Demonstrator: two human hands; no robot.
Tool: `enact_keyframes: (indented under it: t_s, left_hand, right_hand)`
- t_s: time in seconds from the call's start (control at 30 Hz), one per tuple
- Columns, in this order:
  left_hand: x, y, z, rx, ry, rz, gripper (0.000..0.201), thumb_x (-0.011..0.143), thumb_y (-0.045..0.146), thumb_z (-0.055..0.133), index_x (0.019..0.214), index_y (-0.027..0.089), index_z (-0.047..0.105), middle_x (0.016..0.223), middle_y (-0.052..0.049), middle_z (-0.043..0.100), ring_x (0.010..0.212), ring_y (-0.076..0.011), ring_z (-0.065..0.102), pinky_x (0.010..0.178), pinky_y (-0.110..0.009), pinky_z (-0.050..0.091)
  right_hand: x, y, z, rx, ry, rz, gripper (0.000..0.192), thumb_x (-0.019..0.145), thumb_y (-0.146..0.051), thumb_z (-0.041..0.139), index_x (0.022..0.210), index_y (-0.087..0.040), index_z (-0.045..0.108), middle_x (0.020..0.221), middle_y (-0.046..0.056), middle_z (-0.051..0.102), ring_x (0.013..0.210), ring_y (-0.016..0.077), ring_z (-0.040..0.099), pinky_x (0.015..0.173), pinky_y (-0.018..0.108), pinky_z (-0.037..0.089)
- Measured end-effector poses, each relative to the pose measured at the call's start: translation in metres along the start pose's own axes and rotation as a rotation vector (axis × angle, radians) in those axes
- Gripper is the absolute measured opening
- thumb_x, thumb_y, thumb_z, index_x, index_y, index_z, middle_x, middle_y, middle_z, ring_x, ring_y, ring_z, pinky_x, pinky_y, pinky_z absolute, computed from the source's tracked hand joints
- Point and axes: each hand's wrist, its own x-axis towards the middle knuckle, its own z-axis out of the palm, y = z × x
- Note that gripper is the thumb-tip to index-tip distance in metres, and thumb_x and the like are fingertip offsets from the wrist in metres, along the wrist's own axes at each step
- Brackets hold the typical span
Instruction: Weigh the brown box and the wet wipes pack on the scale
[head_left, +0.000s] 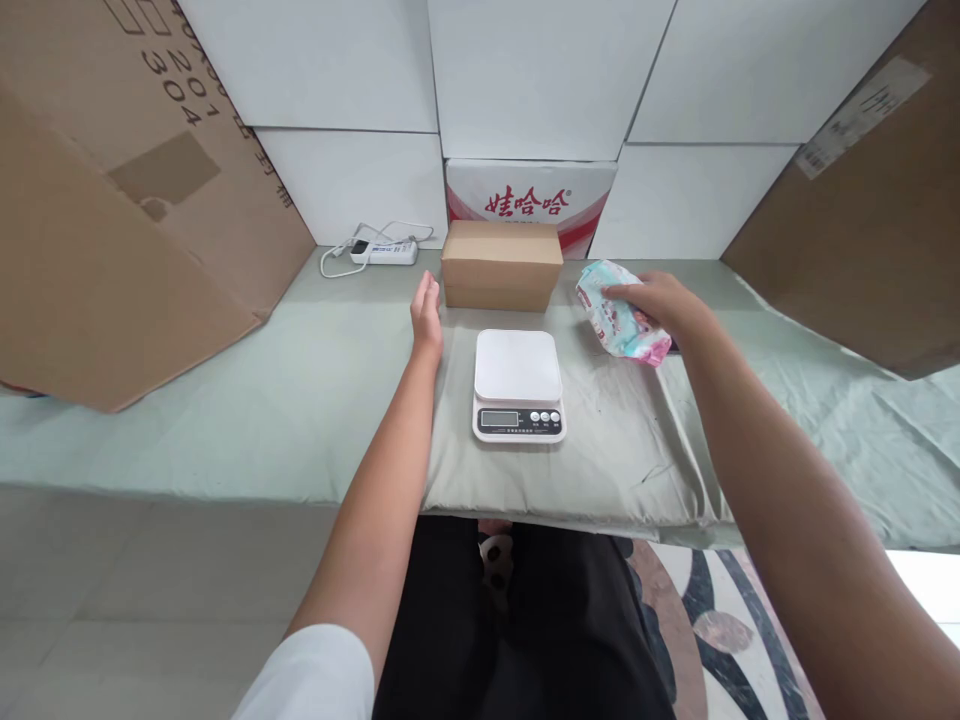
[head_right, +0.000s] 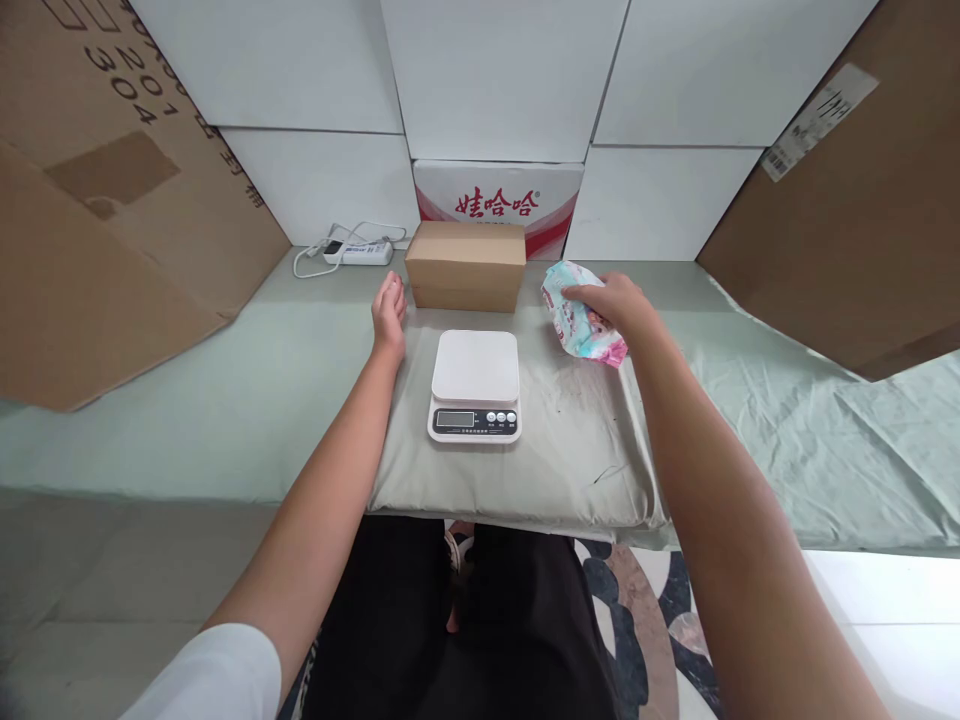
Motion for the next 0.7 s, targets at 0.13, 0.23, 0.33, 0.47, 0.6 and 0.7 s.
enact_keyframes:
  t_s: [0.13, 0.23, 0.33, 0.47, 0.6, 0.7]
  left_hand:
    - [0.001, 0.0, -0.003, 0.027, -0.012, 0.0, 0.07, 0.103, 0.054, 0.056, 0.167, 0.027, 0.047, 0.178, -0.008, 0.044, 0.168, -0.0222, 0.037, 0.138, -0.038, 0.029]
    - [0.001, 0.0, -0.006, 0.039, -0.022, 0.001, 0.073, 0.102, 0.058, 0.057, 0.167, 0.027, 0.047, 0.179, -0.008, 0.042, 0.169, -0.0226, 0.036, 0.137, -0.037, 0.029]
    - [0.001, 0.001, -0.007, 0.051, -0.029, 0.012, 0.073, 0.103, 0.056, 0.056, 0.168, 0.025, 0.045, 0.18, -0.009, 0.041, 0.169, -0.0225, 0.036, 0.137, -0.037, 0.029]
    - [0.001, 0.0, -0.006, 0.057, -0.028, 0.002, 0.071, 0.104, 0.051, 0.053, 0.169, 0.025, 0.043, 0.18, -0.008, 0.041, 0.169, -0.0216, 0.036, 0.137, -0.037, 0.028]
    - [0.002, -0.002, -0.004, 0.058, -0.034, -0.001, 0.072, 0.104, 0.055, 0.055, 0.169, 0.027, 0.044, 0.179, -0.006, 0.043, 0.169, -0.0235, 0.035, 0.138, -0.04, 0.028]
    - [0.003, -0.003, -0.004, 0.051, -0.039, 0.004, 0.071, 0.104, 0.054, 0.055, 0.168, 0.028, 0.045, 0.178, -0.006, 0.046, 0.169, -0.0237, 0.036, 0.139, -0.04, 0.027]
  right_hand:
    - [0.021, -0.015, 0.024, -0.22, 0.162, -0.051, 0.064, 0.083, -0.05, 0.08, 0.132, -0.011, 0.067, 0.118, 0.024, 0.073, 0.114, 0.0401, 0.07, 0.093, 0.051, 0.055]
    - [0.03, -0.026, 0.042, -0.257, 0.175, -0.024, 0.071, 0.085, -0.044, 0.077, 0.143, -0.005, 0.061, 0.133, 0.032, 0.066, 0.128, 0.0458, 0.062, 0.099, 0.056, 0.052]
    - [0.028, -0.038, 0.056, -0.254, 0.238, 0.08, 0.071, 0.083, -0.041, 0.081, 0.143, -0.007, 0.062, 0.149, 0.036, 0.053, 0.136, 0.0505, 0.052, 0.096, 0.059, 0.053]
    - [0.01, -0.045, 0.072, -0.255, 0.386, -0.091, 0.067, 0.096, -0.048, 0.069, 0.144, -0.002, 0.062, 0.151, 0.038, 0.051, 0.144, 0.0509, 0.045, 0.111, 0.069, 0.041]
    - [-0.005, -0.045, 0.099, -0.066, 0.382, -0.529, 0.07, 0.109, -0.053, 0.037, 0.165, -0.011, 0.044, 0.167, 0.027, 0.047, 0.159, 0.0391, 0.038, 0.131, 0.061, 0.026]
    - [0.002, -0.047, 0.121, 0.183, 0.264, -0.593, 0.078, 0.109, -0.059, 0.025, 0.177, -0.02, 0.021, 0.177, 0.016, 0.038, 0.167, 0.027, 0.033, 0.134, 0.05, 0.032]
